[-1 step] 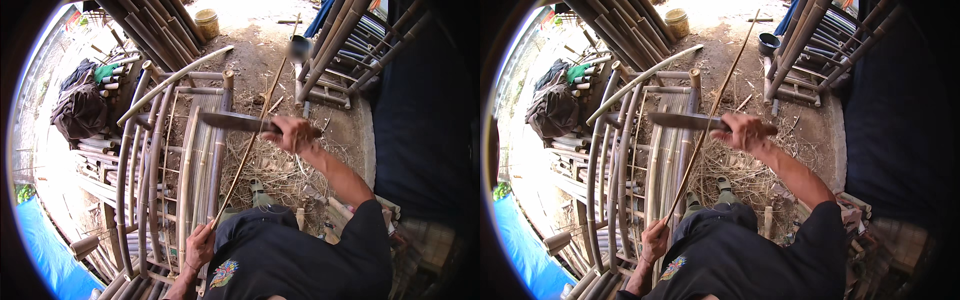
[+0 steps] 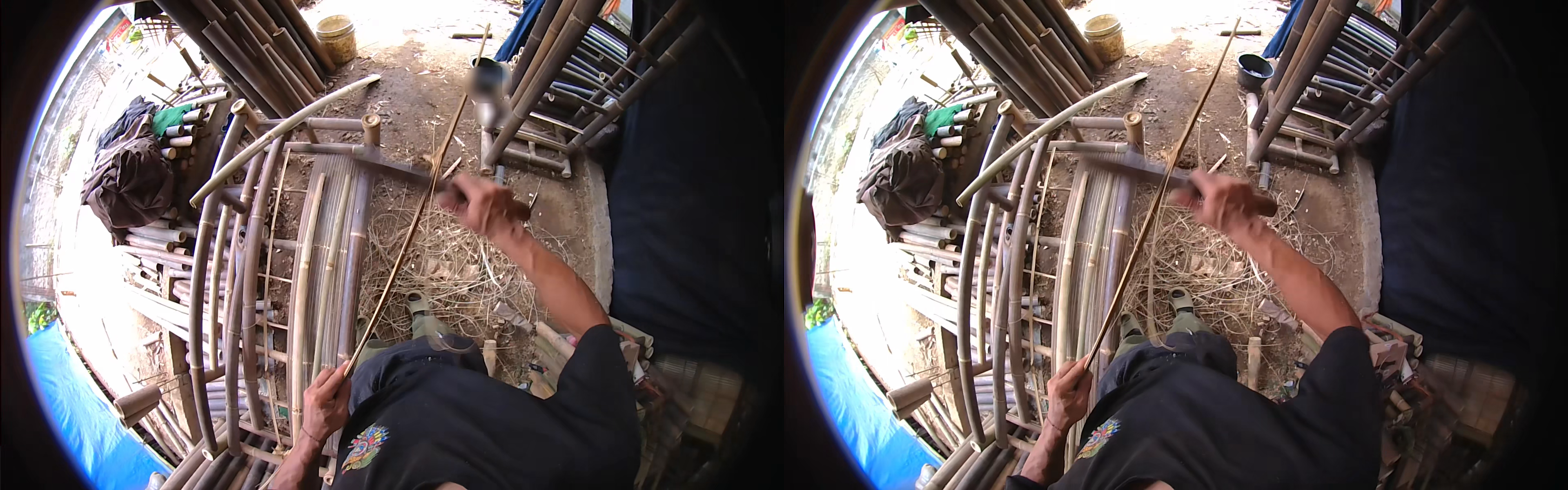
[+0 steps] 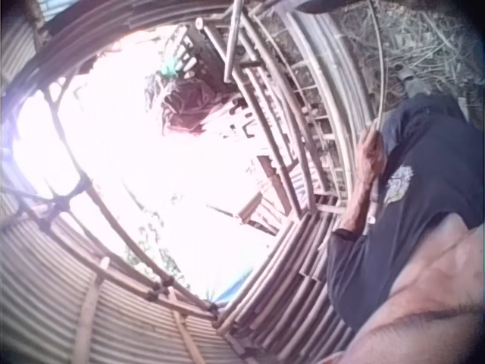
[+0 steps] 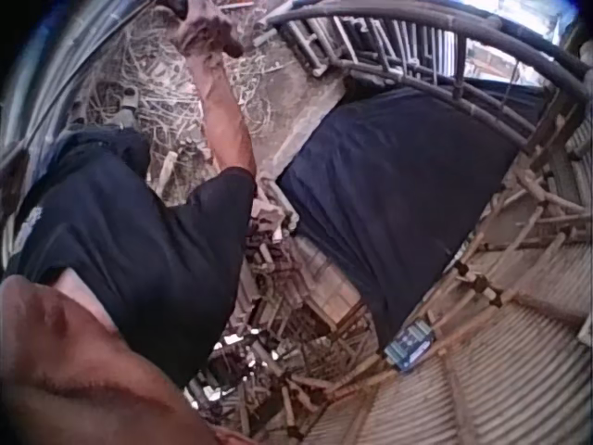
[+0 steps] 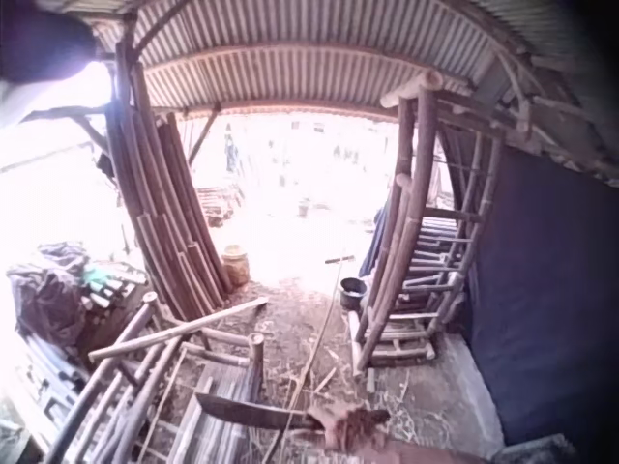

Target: The person uses a machete to split a long bamboo pole into thin strips. They repeatedly strike the bamboo against a wooden frame to separate the strips and then stack the finished pieces on a nearby rack.

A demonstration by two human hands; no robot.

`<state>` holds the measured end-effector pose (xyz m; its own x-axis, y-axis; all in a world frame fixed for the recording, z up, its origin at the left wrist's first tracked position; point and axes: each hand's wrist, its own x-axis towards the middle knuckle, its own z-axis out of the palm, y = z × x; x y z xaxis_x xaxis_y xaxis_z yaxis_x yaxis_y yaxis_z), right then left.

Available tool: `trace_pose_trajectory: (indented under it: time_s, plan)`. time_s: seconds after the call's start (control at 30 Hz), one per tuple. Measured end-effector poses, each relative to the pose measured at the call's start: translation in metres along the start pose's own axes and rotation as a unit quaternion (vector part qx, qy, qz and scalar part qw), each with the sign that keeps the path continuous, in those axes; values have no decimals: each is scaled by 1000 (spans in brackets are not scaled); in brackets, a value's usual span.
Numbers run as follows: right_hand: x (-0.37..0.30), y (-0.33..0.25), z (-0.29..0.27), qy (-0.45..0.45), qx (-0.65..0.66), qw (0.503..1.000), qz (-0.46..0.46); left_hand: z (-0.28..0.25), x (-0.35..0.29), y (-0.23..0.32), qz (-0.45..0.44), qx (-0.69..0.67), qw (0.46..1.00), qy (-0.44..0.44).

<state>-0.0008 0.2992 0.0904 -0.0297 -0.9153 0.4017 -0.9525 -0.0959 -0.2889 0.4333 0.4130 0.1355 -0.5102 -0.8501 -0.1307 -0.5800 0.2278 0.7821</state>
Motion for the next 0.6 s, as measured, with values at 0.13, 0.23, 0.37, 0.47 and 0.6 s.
trace_pose_trajectory:
  time_s: [0.13, 0.23, 0.37, 0.47, 0.6]
  plan:
    - [29, 51, -35, -2, -49, 981, 189, 5, -2, -7, 14, -5, 1000, 11]
    - [42, 77, -53, 35, -43, 978, 203, 3, -19, -20, -27, 13, 999, 19]
    - [44, 127, -90, 23, -92, 959, 267, -9, -77, -79, -43, 65, 997, 13]
    - [47, 154, -116, 15, -97, 960, 263, -12, -108, -101, -39, 67, 996, 31]
    - [52, 212, -154, 77, -112, 935, 329, -26, -132, -130, -47, 73, 995, 56]
